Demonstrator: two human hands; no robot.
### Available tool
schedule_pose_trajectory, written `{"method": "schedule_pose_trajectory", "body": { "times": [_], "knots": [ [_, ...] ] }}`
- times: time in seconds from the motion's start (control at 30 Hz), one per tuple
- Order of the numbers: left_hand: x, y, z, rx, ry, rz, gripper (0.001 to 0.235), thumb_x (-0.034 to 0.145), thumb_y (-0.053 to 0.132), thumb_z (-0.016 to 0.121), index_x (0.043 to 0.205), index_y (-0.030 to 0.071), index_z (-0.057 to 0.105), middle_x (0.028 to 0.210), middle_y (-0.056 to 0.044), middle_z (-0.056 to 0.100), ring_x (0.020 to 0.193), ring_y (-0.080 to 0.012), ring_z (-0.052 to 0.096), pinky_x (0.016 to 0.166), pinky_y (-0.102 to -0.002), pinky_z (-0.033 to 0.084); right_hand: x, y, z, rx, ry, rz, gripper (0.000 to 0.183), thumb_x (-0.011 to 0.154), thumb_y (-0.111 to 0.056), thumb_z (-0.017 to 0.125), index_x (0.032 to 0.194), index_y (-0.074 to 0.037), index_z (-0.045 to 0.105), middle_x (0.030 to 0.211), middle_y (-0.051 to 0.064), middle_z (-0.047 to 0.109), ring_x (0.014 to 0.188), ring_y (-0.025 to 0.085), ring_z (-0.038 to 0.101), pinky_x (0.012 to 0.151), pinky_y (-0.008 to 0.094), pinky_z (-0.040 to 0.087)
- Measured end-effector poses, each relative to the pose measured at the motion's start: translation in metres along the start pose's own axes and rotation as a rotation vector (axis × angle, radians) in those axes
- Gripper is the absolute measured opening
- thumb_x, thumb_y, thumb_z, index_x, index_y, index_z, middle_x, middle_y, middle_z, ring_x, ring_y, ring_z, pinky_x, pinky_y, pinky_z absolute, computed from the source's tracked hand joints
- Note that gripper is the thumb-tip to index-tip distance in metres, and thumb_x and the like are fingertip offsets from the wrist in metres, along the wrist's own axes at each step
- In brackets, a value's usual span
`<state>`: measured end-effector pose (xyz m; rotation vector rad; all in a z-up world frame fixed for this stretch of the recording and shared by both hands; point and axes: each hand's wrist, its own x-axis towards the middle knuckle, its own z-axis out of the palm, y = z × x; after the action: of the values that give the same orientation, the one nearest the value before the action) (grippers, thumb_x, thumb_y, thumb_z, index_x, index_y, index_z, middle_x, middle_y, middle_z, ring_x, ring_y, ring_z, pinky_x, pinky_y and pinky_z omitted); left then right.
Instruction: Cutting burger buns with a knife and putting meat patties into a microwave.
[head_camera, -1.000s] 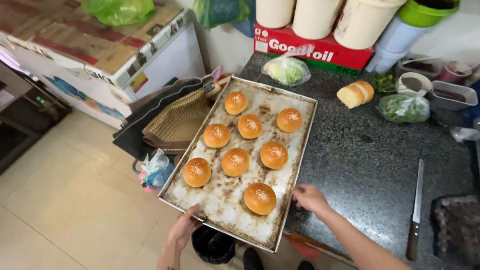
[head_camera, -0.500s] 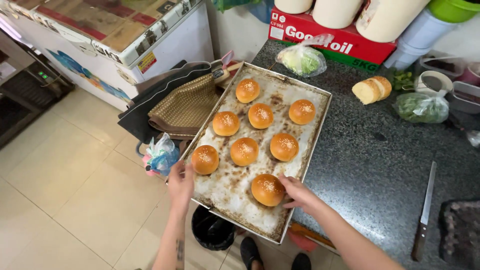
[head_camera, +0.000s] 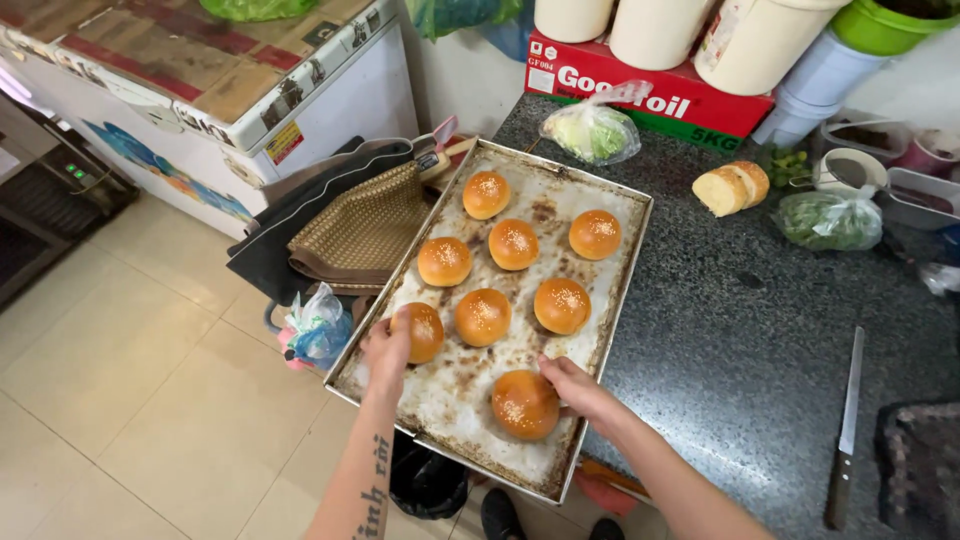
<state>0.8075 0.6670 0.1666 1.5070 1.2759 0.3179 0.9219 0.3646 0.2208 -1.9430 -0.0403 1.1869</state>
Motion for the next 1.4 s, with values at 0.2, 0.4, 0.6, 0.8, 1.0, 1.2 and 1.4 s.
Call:
{"method": "schedule_pose_trajectory", "body": {
  "times": [0.2,0.4,0.6,0.8,1.0,1.2,1.4],
  "knots": [
    [-0.022,0.020,-0.003,-0.192,-0.131,0.112,0.078,0.087,0.044,0.076,0.142,0.000,0.044,0.128,-0.018,0.062,0.118,-0.0277,0.063,0.100,-0.037,0.050,0.024,0.012,0.013,-0.067,-0.092,-0.223,0.041,0.096,-0.036,0.060,0.132,-0.019,0.056,0.122,0.009,0.066,0.114,0.019,0.060,0.097,0.034,0.048],
    [-0.014,0.009,-0.033,-0.172,-0.346,0.046,0.067,0.089,0.040,0.071,0.142,0.004,0.050,0.124,-0.014,0.070,0.114,-0.0210,0.065,0.097,-0.033,0.049,0.026,0.001,0.015,-0.078,-0.207,-0.203,0.038,0.096,-0.027,0.056,0.134,-0.023,0.058,0.128,0.001,0.063,0.119,0.015,0.058,0.102,0.032,0.047],
    [-0.021,0.035,-0.039,0.236,-0.113,0.438,0.047,0.089,0.034,0.074,0.124,0.002,0.069,0.116,-0.018,0.073,0.108,-0.0272,0.067,0.096,-0.036,0.051,0.037,-0.010,0.001,-0.216,0.032,-0.366,0.031,0.096,-0.020,0.059,0.126,-0.014,0.065,0.121,0.001,0.070,0.111,0.012,0.066,0.096,0.027,0.053],
    [-0.039,0.079,0.028,0.074,-0.153,0.611,0.042,0.092,0.029,0.067,0.124,0.002,0.067,0.115,-0.020,0.073,0.106,-0.0330,0.072,0.092,-0.041,0.056,0.072,0.007,-0.067,0.188,0.427,-0.339,0.028,0.099,-0.022,0.061,0.124,-0.009,0.066,0.106,0.008,0.069,0.092,0.018,0.062,0.078,0.031,0.051],
    [-0.019,0.058,0.086,0.448,-0.195,0.358,0.059,0.100,0.050,0.049,0.136,0.004,0.060,0.130,-0.026,0.065,0.123,-0.0424,0.060,0.109,-0.048,0.045,0.126,0.000,-0.102,0.199,0.451,-0.241,0.036,0.099,-0.036,0.058,0.125,-0.012,0.064,0.112,0.003,0.069,0.101,0.016,0.061,0.082,0.032,0.049],
    [-0.004,0.052,0.107,0.532,-0.182,0.171,0.068,0.098,0.060,0.048,0.132,0.003,0.063,0.143,-0.031,0.051,0.137,-0.0455,0.043,0.118,-0.049,0.032,0.128,-0.046,-0.097,0.177,0.243,0.020,0.050,0.095,-0.049,0.055,0.132,-0.016,0.059,0.122,0.001,0.068,0.107,0.016,0.062,0.081,0.035,0.050],
    [-0.053,0.092,0.095,0.531,-0.154,0.210,0.071,0.084,0.061,0.067,0.128,0.005,0.062,0.139,-0.029,0.053,0.137,-0.0416,0.040,0.119,-0.046,0.031,0.129,-0.054,-0.093,0.007,0.119,-0.041,0.058,0.090,-0.051,0.067,0.131,-0.009,0.063,0.128,0.012,0.070,0.120,0.024,0.062,0.096,0.036,0.045]
  ]
}}
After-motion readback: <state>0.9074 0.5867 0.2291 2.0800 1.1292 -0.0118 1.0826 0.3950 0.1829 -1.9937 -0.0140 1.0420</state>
